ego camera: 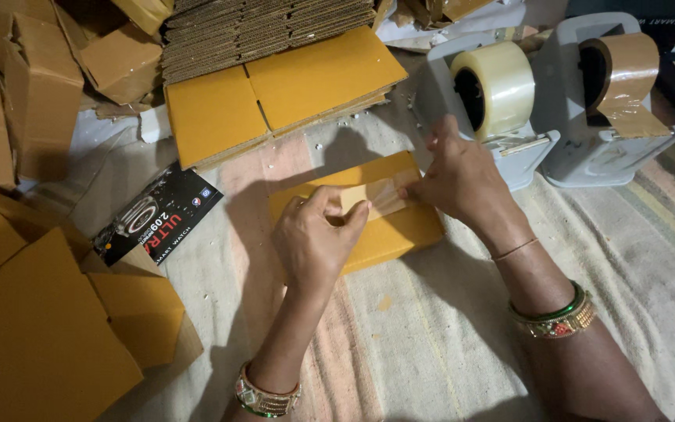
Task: The person places a smartwatch box into a cardboard shipping box, adds a white foam insert for cushioning, closes the box flaps, and seals the box with packing tape using a tape dispenser.
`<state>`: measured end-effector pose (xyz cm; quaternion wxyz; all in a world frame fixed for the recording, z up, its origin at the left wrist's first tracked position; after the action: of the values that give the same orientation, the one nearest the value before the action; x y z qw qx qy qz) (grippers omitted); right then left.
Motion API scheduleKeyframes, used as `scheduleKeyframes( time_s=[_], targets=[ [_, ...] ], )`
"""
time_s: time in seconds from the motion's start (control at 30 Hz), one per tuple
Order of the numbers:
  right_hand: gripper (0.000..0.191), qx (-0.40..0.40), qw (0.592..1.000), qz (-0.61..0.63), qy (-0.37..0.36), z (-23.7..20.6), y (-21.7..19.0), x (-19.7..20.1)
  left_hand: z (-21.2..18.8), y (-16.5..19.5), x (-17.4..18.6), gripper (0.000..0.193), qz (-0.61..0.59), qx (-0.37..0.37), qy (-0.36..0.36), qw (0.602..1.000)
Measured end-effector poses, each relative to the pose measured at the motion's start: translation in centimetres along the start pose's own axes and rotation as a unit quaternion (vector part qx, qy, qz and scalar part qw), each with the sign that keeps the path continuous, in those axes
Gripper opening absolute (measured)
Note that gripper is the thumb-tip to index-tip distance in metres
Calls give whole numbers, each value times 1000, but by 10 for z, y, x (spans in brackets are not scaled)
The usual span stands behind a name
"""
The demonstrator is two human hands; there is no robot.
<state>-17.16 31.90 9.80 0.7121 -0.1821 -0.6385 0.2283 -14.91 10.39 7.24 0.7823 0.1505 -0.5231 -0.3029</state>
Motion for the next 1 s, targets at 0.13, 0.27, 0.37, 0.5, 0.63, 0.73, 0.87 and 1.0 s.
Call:
scheduleKeyframes(
  time_s=[0.13,0.27,0.37,0.5,0.63,0.73,0.87,1.0],
  targets=[
    [83,49,997,-16,64,-2,8,5,-3,0,-2,58,-18,-10,-12,1000],
    [73,78,988,-112,79,-9,16,9,2,-10,0,76,-5,18,-9,1000],
    [50,54,973,-196,105,-22,10,7,6,-20,5,64,10,13,7,1000],
    [51,103,978,-175,-41,-43,-32,-26,3,-27,6,50,-12,-7,15,1000],
    [69,276,940,-200,-24,-70,-84,-77,9,-41,1,29,-113,66,-26,991],
    [88,208,958,-191,-52,-73,-81,-88,9,-46,-2,24,-133,48,-36,989],
    [96,182,965,-175,-66,-66,-67,-80,8,-43,-2,32,-87,-3,-6,996],
    [104,165,963,-207,-51,-72,-55,-67,6,-39,-1,33,-87,35,-21,995]
  ],
)
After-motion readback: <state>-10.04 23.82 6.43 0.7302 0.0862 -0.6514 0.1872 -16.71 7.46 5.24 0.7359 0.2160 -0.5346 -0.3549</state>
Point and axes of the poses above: each hand's wrist, its own z-axis towards the middle knuckle, its own x-axis out of the back of the hand, y = z × x, the point moved 2 cm from there along z, towards the middle knuckle, and after that the axes turned 6 degrees about -y, right-handed, at the moved point
